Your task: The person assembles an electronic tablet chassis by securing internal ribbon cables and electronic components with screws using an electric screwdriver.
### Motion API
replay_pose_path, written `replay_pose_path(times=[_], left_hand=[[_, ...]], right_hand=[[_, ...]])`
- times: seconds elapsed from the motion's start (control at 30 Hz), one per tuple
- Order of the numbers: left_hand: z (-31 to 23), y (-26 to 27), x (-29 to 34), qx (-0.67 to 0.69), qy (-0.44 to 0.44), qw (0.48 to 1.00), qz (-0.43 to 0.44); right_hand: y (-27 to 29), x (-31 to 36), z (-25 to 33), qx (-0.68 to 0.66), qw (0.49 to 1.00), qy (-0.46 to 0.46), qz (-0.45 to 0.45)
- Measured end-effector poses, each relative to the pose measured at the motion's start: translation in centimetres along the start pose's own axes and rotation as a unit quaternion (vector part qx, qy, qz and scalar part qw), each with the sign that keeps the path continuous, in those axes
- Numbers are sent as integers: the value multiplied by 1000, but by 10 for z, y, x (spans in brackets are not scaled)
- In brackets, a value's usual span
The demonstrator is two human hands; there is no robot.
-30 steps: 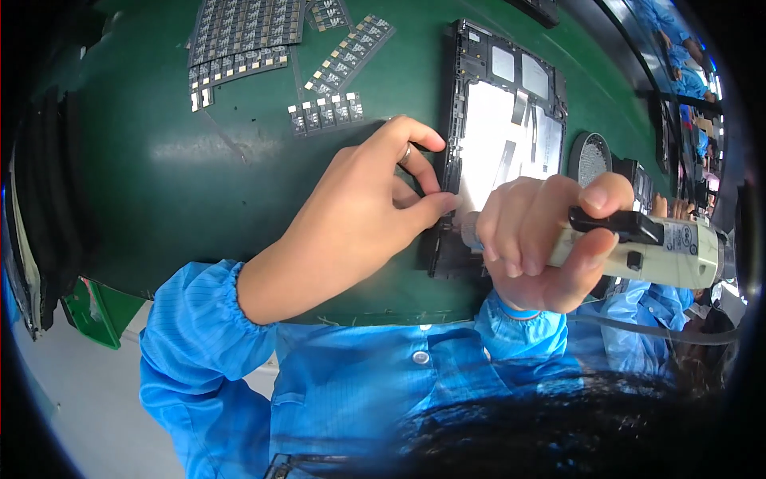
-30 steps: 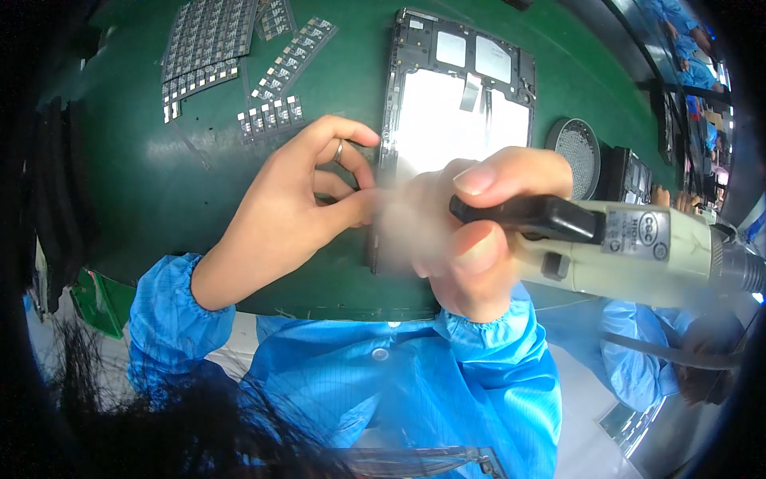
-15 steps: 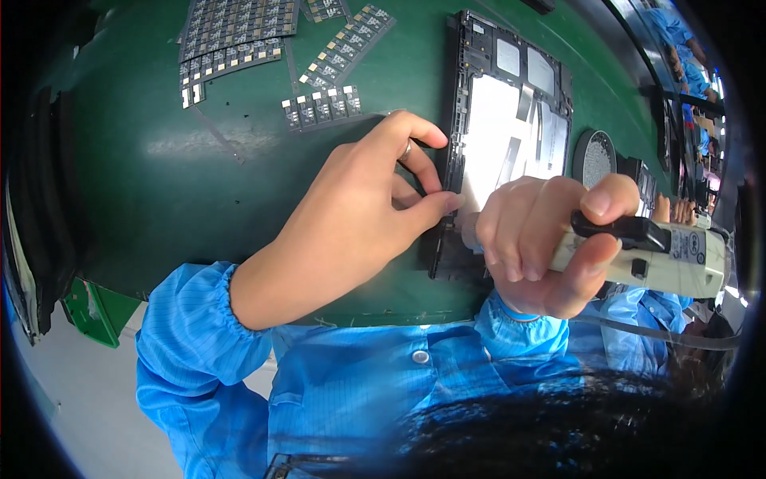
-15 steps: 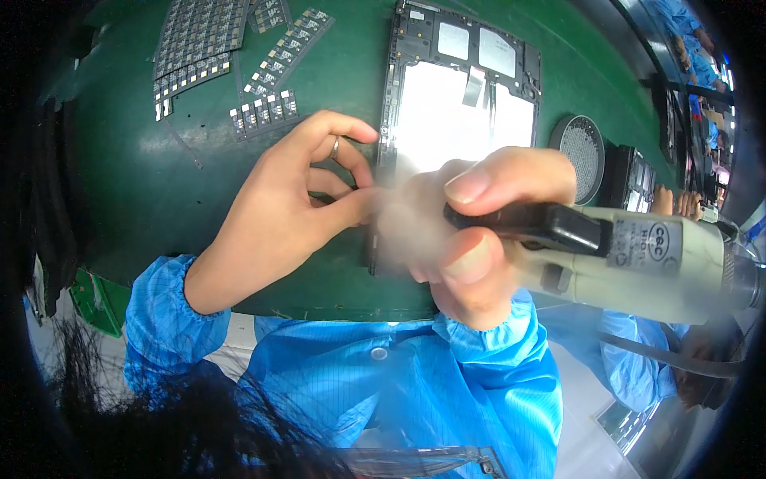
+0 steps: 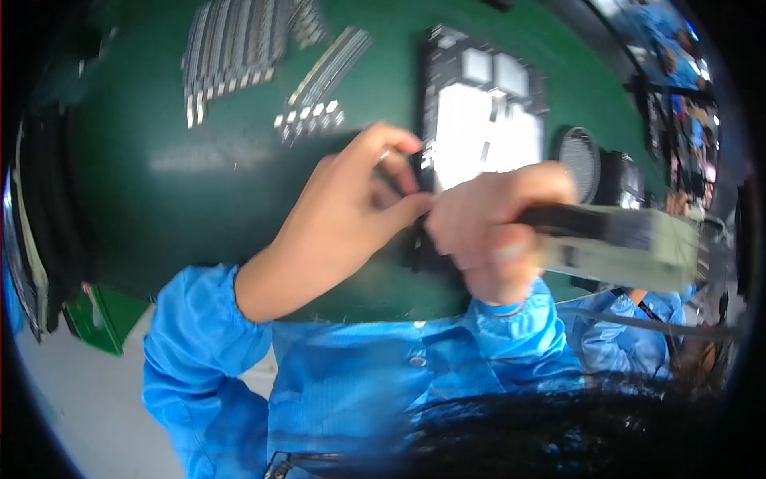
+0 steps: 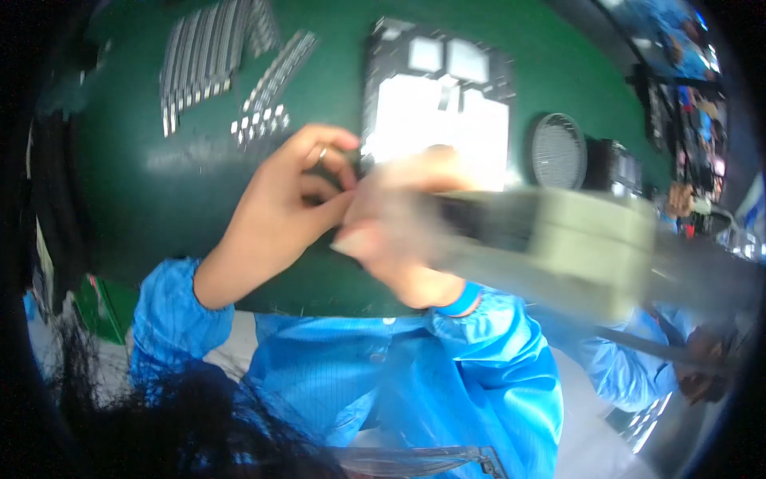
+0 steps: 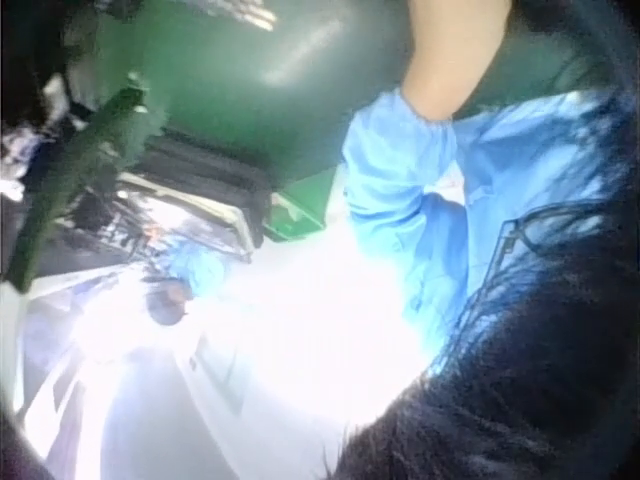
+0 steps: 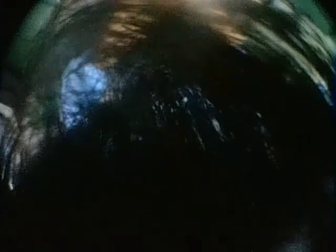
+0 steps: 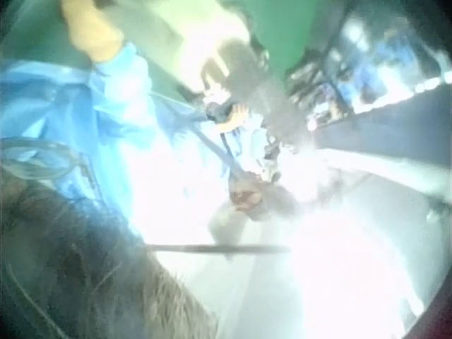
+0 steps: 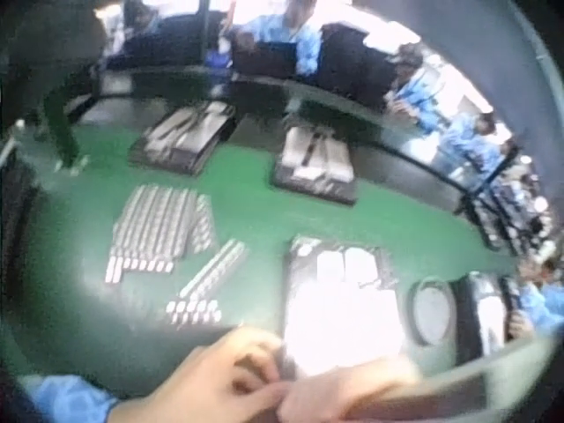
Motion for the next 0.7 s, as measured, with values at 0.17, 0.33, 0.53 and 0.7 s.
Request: replay_pose_path(times=[0.17,0.33,0.53,0.7], left_hand=[[10,-2,50,-13,9,996,-92],[-11,-23,55,-101,-45,994,-13],[-20,-16,48,-77,26,997,2],[-11,4,31,-34,62,998,-6]], right_hand=[[-13,-3,-22,-98,974,-191,-74],[-8,0,-15,-30,992,-99,-75],[20,-12,4,-144,984,-16,-100],[11,-8,-7,-164,985,-21,-56]])
Point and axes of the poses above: each hand's wrist, its own x-axis away from the middle knuckle, its own y-axis out of the back of the hand, z = x × y, the point moved 4 cm from there along -x, towards the middle knuckle, and after that the axes turned 8 degrees about x, right-handed, at the moved point
